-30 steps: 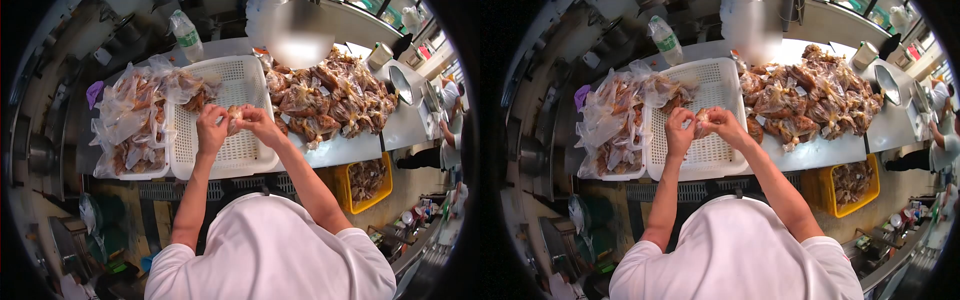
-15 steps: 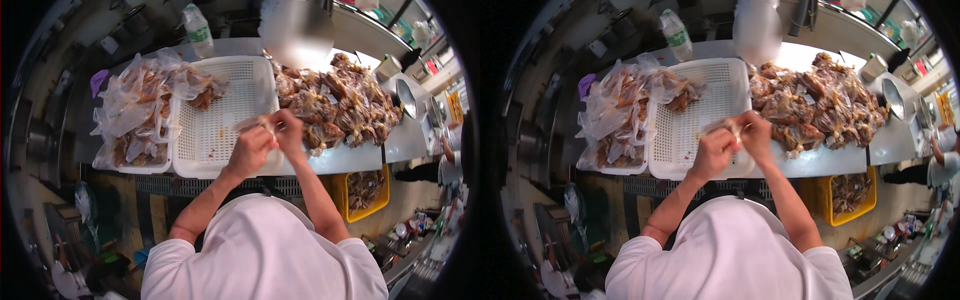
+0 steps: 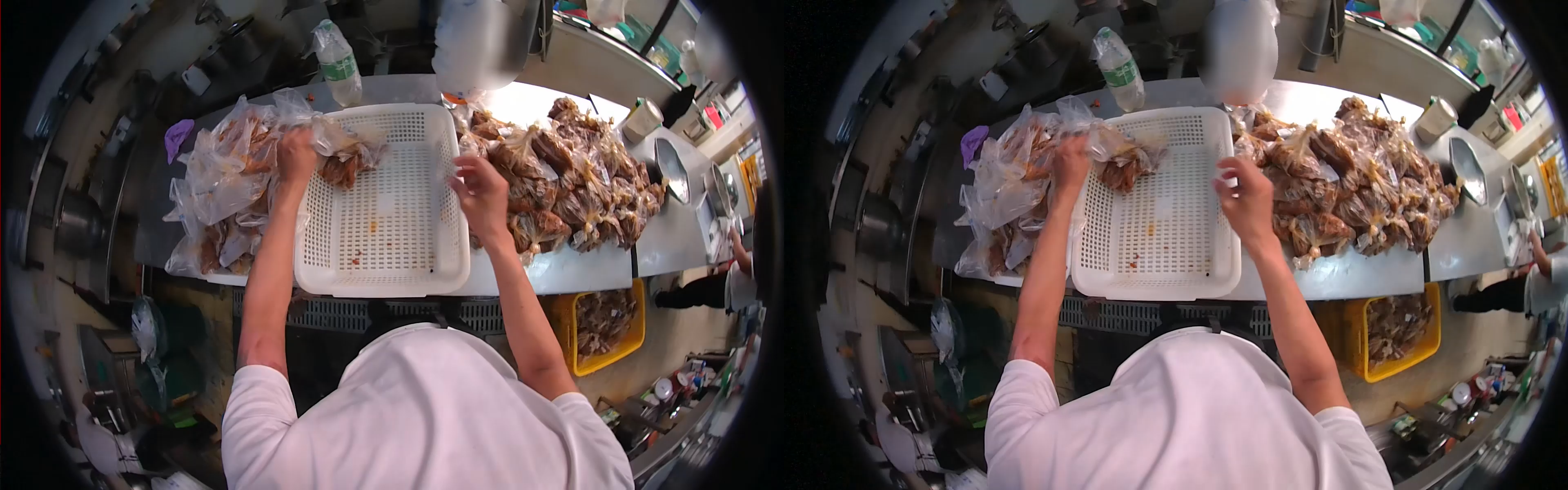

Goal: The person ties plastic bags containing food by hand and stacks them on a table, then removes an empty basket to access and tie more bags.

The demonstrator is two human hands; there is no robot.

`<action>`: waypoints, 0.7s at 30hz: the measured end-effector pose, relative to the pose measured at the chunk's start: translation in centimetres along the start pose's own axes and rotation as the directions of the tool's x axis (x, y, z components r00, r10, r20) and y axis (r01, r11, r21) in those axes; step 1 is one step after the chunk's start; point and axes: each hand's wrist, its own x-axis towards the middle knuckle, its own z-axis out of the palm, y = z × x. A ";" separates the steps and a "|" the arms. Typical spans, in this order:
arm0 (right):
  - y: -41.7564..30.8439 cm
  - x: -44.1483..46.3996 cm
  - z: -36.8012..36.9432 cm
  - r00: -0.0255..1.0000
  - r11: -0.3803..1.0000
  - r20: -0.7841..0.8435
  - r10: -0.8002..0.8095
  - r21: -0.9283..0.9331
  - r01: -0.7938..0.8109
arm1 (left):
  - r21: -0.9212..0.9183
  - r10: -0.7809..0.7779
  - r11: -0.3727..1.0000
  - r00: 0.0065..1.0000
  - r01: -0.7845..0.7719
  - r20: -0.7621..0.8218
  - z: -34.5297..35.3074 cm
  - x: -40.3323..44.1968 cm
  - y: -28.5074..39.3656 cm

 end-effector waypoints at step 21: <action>-1.7 -0.4 2.6 0.890 0.998 0.453 0.057 -0.028 -0.050 | -0.803 -0.178 0.308 0.860 0.510 0.478 -4.8 -9.8 14.8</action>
